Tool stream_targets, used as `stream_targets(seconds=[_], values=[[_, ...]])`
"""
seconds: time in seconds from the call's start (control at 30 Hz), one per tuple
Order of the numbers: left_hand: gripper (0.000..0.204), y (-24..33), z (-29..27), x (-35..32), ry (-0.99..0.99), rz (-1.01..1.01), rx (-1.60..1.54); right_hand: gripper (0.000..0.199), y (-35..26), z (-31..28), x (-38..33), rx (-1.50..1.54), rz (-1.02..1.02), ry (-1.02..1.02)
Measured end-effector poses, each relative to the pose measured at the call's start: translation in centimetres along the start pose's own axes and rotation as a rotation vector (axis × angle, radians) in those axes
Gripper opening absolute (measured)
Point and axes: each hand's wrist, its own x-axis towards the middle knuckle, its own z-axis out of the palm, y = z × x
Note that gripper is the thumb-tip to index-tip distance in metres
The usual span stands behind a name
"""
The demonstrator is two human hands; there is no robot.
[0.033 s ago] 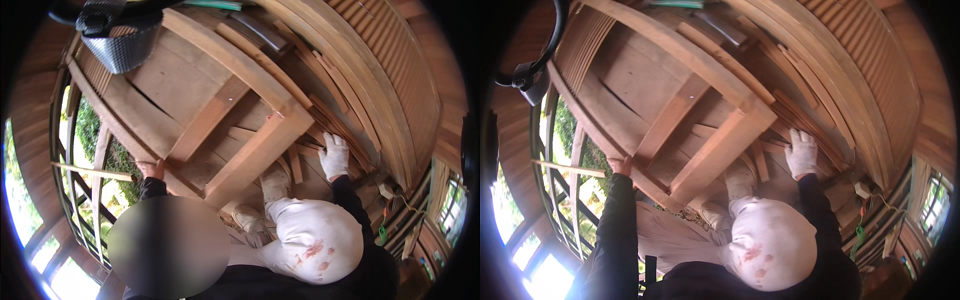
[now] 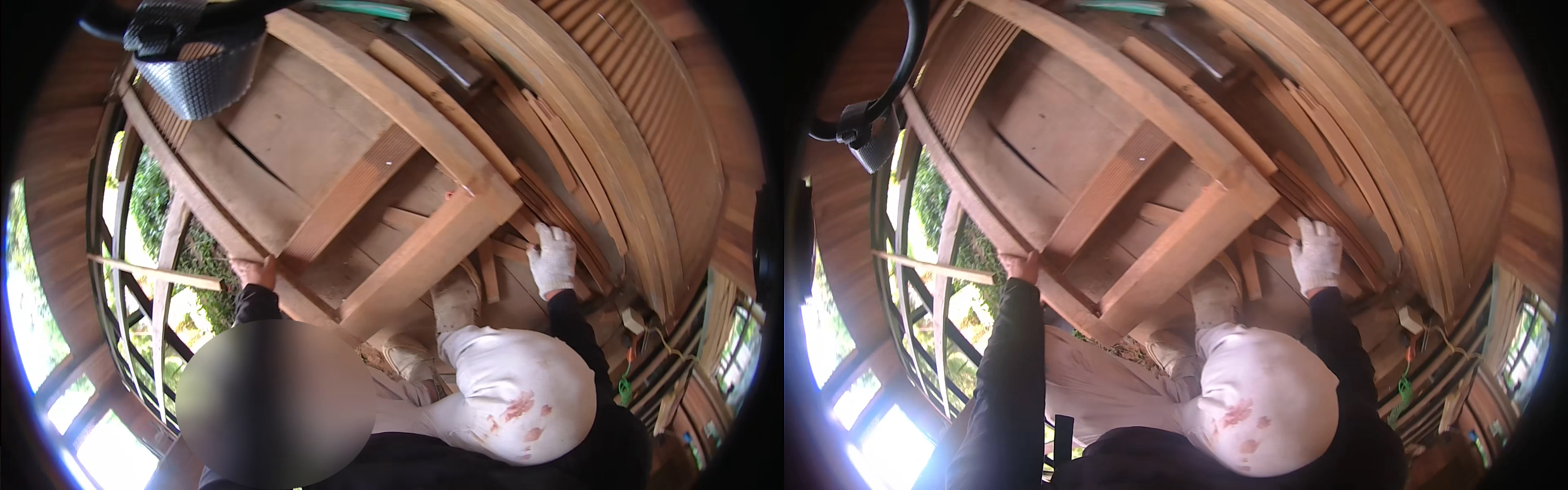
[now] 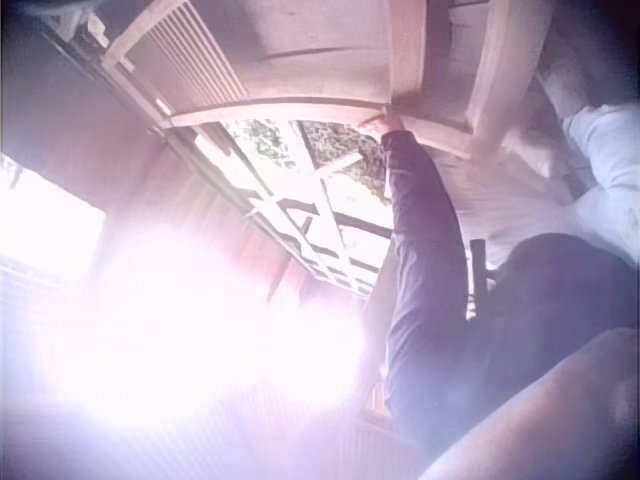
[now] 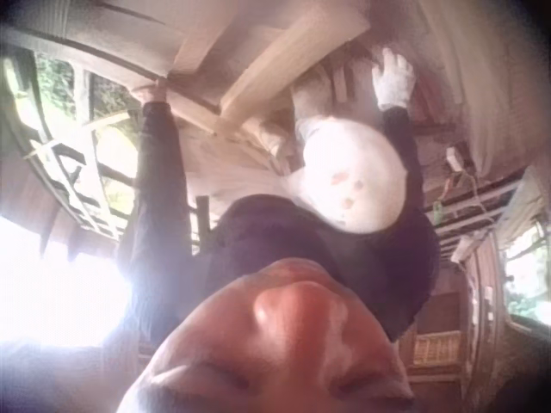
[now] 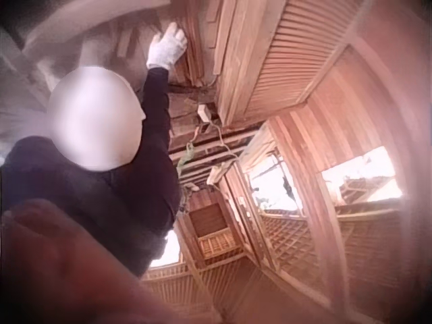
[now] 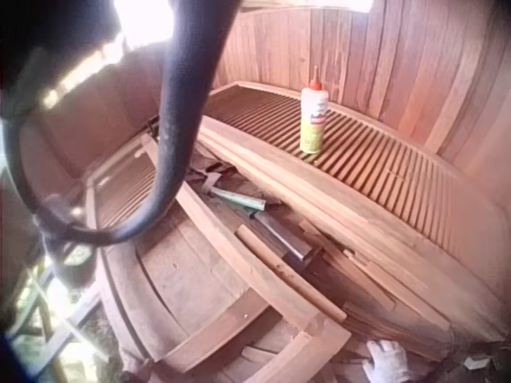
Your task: The person is assembling a wooden structure, likely a sauna or treehouse, by fitting wooden slats into a curved frame. They use a hammer to secure the slats and a saw to cut pieces to size. The person also uses a bottle of glue to apply adhesive to the wood.
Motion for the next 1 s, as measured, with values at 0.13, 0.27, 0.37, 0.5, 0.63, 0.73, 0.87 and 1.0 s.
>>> stream_targets(seconds=[0.13,0.27,0.37,0.5,0.63,0.73,0.87,1.0], values=[[0.121,1.9,0.9,-1.7,0.09,0.024,-0.068,0.031,1.9,0.6,0.5,0.028,-0.032,-0.009],[0.121,6.5,-0.6,-4.3,0.12,-0.055,-0.136,0.016,1.3,-4.7,1.4,0.037,0.118,-0.032],[0.121,5.0,-1.0,-4.4,0.149,-0.061,-0.092,0.016,-2.9,-9.6,5.1,0.258,0.179,0.035],[0.119,5.0,-0.6,-4.6,0.127,-0.094,-0.145,0.016,-6.3,-11.7,9.8,0.628,0.03,0.024],[0.11,6.5,-2.5,-1.7,0.22,-0.08,-0.239,0.013,-9.8,-9.4,14.1,0.692,-0.172,-0.163],[0.103,6.8,-4.3,2.8,0.371,-0.018,-0.312,0.014,-13.0,-6.2,16.9,0.654,-0.321,-0.201],[0.102,9.9,-5.7,5.2,0.368,-0.204,-0.286,0.015,-14.6,-3.8,19.3,0.614,-0.304,-0.201],[0.095,11.4,-6.5,4.0,0.396,-0.279,-0.275,0.016,-16.1,-4.9,19.7,0.571,-0.256,-0.218]])
